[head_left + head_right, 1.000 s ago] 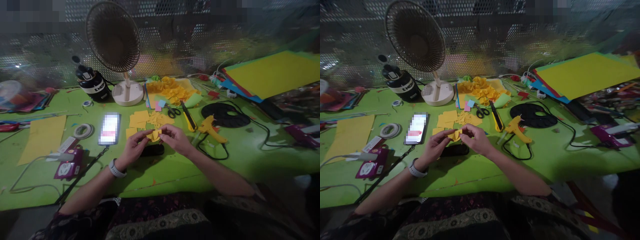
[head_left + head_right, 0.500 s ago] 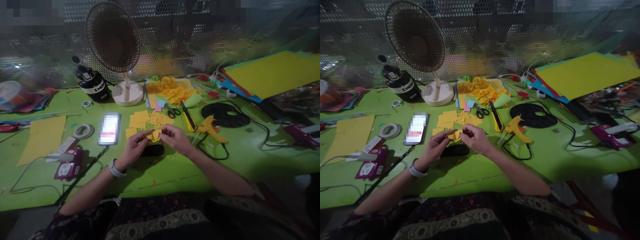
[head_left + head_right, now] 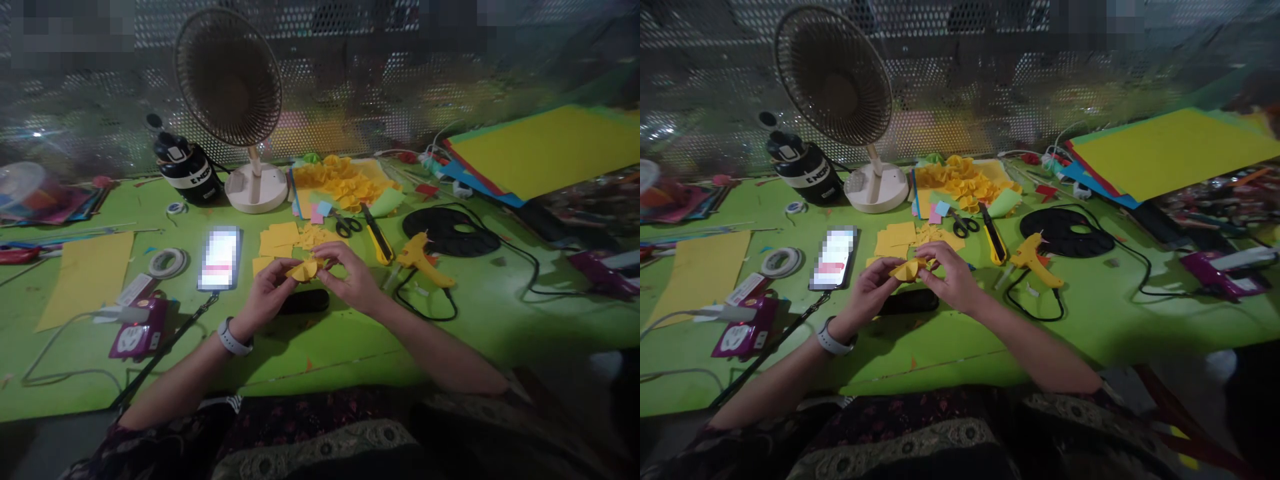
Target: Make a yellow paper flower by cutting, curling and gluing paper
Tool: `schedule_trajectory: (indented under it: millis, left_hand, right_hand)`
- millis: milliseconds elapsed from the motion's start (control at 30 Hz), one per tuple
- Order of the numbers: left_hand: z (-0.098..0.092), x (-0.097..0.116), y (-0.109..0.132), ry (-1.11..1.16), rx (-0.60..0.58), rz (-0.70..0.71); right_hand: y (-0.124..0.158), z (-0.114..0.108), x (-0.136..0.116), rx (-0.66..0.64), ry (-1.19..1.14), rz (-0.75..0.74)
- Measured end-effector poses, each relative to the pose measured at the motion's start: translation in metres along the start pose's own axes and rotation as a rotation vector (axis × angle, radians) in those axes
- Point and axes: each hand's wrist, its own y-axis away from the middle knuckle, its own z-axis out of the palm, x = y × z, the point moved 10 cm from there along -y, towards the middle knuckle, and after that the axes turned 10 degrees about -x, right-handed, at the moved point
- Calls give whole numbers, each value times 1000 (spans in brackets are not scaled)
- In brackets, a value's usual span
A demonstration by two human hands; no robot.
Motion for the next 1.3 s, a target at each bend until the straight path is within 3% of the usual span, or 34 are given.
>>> schedule_trajectory:
  millis: [167, 367, 767, 1300]
  left_hand:
    - [-1, -3, -1, 38, 3, -8]
    - [3, 0, -2, 1, -62, -59]
    - [3, 0, -1, 87, -51, -52]
    - [8, -1, 0, 171, -86, -122]
  right_hand:
    - [2, 1, -11, -9, 154, -144]
    - [-1, 7, -6, -103, 111, -112]
    - [2, 5, -7, -28, 60, -103]
    - [-1, 4, -18, -81, 206, -268]
